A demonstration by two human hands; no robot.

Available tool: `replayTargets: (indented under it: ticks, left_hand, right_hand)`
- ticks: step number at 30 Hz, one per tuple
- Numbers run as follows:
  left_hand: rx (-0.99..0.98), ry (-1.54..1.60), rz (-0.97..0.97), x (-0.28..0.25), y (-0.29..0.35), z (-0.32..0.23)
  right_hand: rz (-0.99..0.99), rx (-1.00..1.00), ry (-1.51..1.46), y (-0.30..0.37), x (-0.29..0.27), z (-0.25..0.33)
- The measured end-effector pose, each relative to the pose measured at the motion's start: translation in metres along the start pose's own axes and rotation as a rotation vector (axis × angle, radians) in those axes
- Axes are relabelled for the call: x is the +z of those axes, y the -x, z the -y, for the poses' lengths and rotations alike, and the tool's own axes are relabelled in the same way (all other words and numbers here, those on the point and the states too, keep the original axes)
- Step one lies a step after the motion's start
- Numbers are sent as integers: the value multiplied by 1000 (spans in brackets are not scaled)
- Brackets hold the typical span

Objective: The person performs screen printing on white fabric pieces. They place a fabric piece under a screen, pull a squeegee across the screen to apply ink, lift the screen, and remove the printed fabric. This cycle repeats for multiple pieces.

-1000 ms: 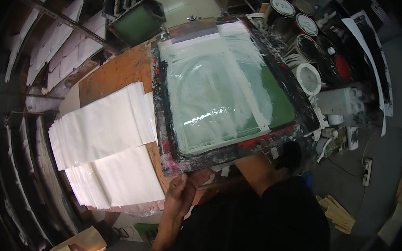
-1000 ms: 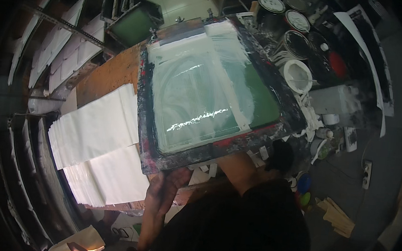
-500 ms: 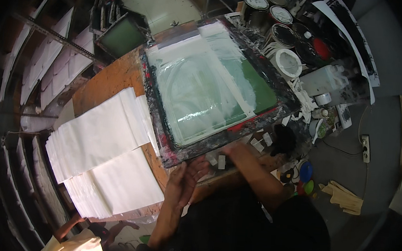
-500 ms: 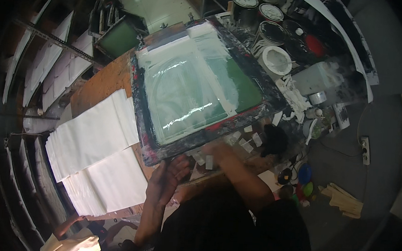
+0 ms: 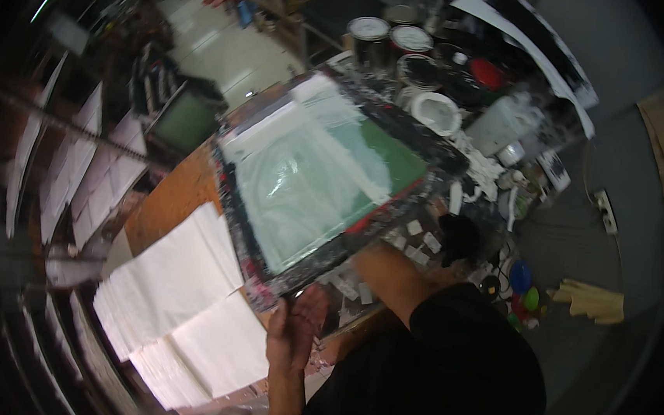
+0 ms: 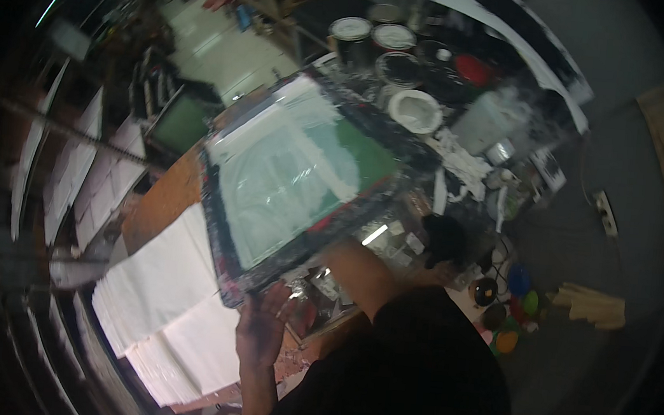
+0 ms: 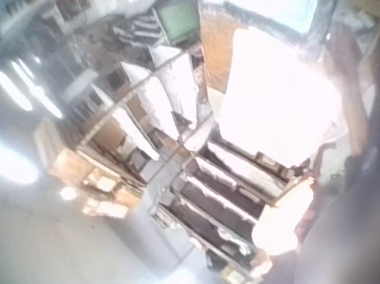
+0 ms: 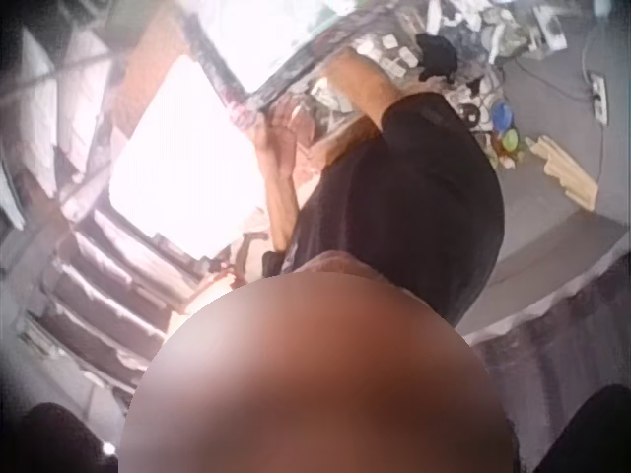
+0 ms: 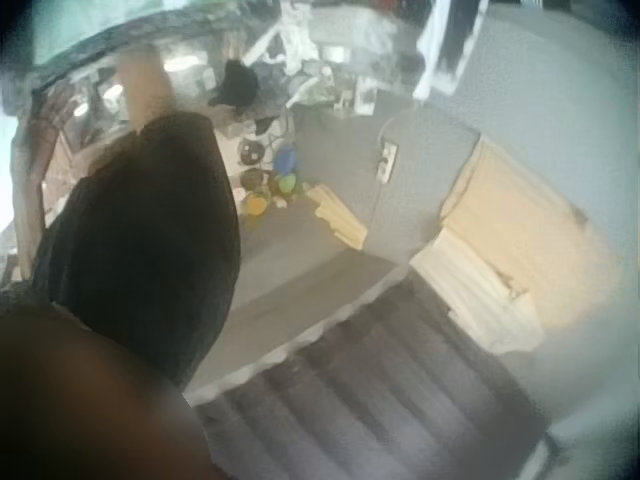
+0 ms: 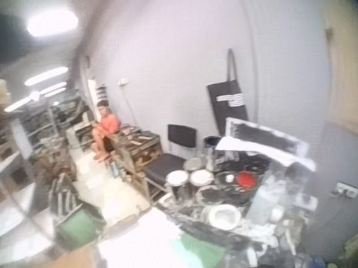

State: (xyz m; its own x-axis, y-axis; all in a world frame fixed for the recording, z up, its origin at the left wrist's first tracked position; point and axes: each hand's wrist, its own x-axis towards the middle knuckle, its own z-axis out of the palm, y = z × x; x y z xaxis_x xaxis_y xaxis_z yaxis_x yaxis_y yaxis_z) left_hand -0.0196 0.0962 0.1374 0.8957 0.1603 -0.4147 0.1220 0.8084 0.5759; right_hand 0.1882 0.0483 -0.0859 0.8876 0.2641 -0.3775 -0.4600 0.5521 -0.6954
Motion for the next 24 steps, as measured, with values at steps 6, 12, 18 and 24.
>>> replayTargets:
  ticks: [6, 12, 18, 24]
  left_hand:
    - [141, -105, -36, 19, -9, -18]
    - [320, -233, -67, 25, -16, -35]
    - [367, -300, -154, 30, -24, -18]
    - [308, -200, -277, 22, -5, -2]
  right_hand:
    - [114, 4, 94, 8, 11, 8]
    - [54, -600, 544, 34, -99, 215]
    - [-441, -546, 1668, 17, -196, 322]
    - [-634, -1101, 1829, 71, -113, 455]
